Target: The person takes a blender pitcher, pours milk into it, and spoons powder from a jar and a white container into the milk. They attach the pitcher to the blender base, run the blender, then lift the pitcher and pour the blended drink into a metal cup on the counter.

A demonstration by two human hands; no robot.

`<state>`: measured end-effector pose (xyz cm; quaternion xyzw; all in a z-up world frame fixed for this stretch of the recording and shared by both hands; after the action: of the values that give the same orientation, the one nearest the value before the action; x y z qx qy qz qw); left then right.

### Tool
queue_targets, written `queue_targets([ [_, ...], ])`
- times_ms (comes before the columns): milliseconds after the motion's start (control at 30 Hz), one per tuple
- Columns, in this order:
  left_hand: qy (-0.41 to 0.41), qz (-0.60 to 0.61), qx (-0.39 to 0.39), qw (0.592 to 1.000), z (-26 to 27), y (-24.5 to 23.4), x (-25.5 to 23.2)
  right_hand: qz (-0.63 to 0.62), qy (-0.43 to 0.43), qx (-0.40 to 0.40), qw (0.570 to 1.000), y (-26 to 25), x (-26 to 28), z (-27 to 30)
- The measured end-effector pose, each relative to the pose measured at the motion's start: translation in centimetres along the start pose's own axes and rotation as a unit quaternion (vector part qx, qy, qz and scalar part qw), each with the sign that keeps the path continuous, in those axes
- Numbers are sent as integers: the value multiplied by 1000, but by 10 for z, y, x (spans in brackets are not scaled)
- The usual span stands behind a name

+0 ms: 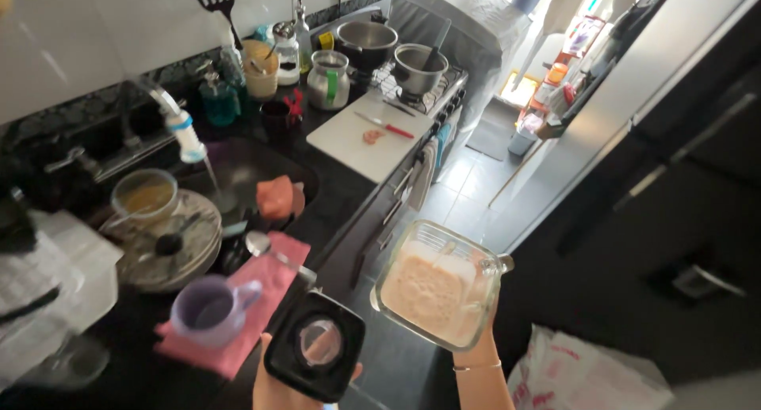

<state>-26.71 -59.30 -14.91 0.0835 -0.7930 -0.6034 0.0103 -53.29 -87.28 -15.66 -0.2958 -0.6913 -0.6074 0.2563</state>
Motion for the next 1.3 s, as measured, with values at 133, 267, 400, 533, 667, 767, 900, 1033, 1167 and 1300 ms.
queue_targets([
  [133,6,11,36,999,-69,-15,-11,1,-7,4,1000,8,-29,-74],
  [267,21,17,71,997,-151,-23,-39,1,-14,14,1000,65,-42,-156],
  [400,40,35,101,993,-221,-50,-60,30,-14,-2,999,123,-53,-229],
  [533,86,85,28,992,-287,-107,-74,68,-31,-28,997,138,-79,-318],
  [667,106,86,-8,991,-354,-128,-91,91,-16,-17,996,189,-94,-392],
  [767,131,86,-63,986,-396,-144,-96,105,-18,-7,994,199,-120,-455],
  [900,179,58,-211,959,-452,-167,-103,112,-19,7,994,228,-149,-520],
  [1033,214,31,-241,946,-504,-173,-108,159,-51,56,984,243,-193,-589],
  [1167,262,18,-283,923,-527,-193,-113,217,-46,81,972,279,-220,-623],
  [1300,281,30,-305,909,-537,-219,-120,285,-44,105,952,307,-252,-652],
])
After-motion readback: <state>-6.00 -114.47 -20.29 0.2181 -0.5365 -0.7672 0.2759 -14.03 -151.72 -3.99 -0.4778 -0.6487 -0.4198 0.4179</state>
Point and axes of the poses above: each hand's wrist, its own z-axis away from the middle knuckle, its own y-axis out of the palm, x = y × z, the point moved 7 cm from there along -z, towards the middle knuckle, and after that the axes turned 4 degrees about z, right-handed, at the moved point
